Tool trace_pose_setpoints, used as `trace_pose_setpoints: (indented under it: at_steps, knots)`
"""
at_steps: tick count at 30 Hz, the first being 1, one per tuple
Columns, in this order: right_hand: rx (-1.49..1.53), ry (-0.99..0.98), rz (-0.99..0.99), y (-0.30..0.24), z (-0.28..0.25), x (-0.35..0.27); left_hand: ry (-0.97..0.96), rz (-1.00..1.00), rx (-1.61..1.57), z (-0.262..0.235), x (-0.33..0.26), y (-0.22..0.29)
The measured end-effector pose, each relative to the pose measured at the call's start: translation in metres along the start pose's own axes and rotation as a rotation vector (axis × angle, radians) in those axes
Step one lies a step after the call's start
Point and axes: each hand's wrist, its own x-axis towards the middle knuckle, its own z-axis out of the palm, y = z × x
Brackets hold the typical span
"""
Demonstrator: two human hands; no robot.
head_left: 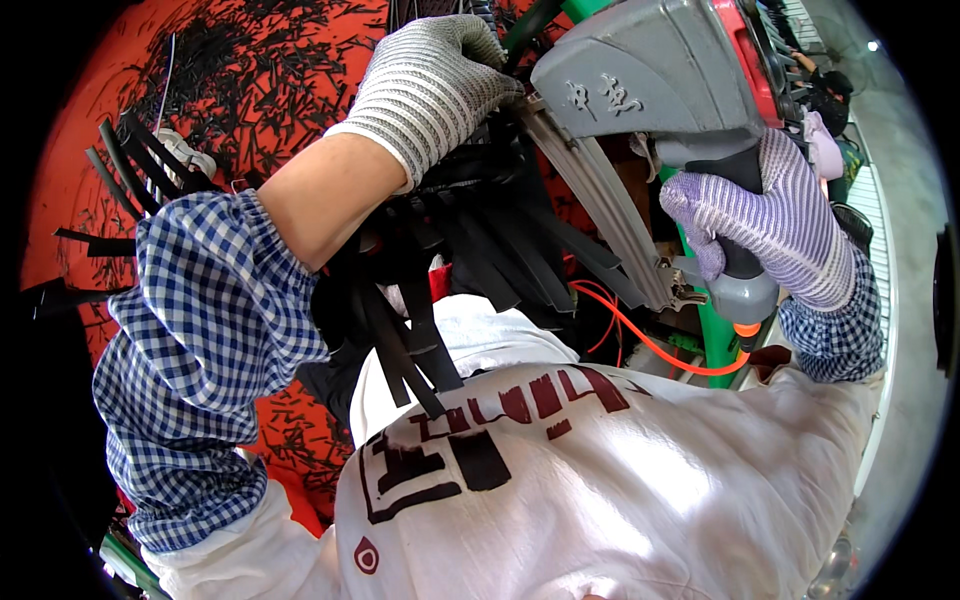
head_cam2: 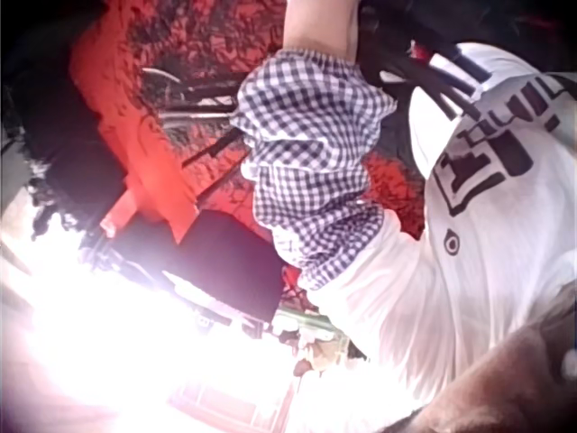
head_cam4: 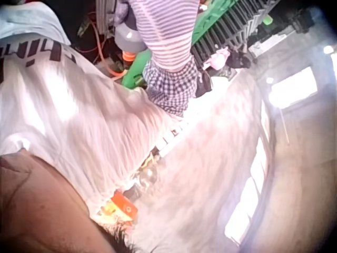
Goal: The person weaves black plastic straps onto a furniture frame by hand and secures them with a power stapler and pliers. They turn the frame over and trim the straps while wearing gloves.
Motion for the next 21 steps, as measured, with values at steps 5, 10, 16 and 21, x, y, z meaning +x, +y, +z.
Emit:
trace_pose_setpoints:
  at_steps: [5, 10, 16, 21]
  knots:
    - [-0.046, 0.004, -0.01, -0.003, 0.003, -0.001, -0.019, -0.066, -0.083, 0.001, 0.0, -0.001]
    - [-0.023, 0.032, 0.007, -0.003, 0.005, -0.001, -0.019, -0.042, -0.039, 0.002, 0.0, -0.002]
    - [-0.121, -0.027, -0.017, -0.002, -0.001, 0.005, -0.008, -0.079, 0.021, -0.006, -0.006, 0.004]
    - [-0.148, 0.046, -0.094, 0.0, 0.0, 0.007, -0.024, 0.01, 0.016, -0.003, 0.001, 0.0]
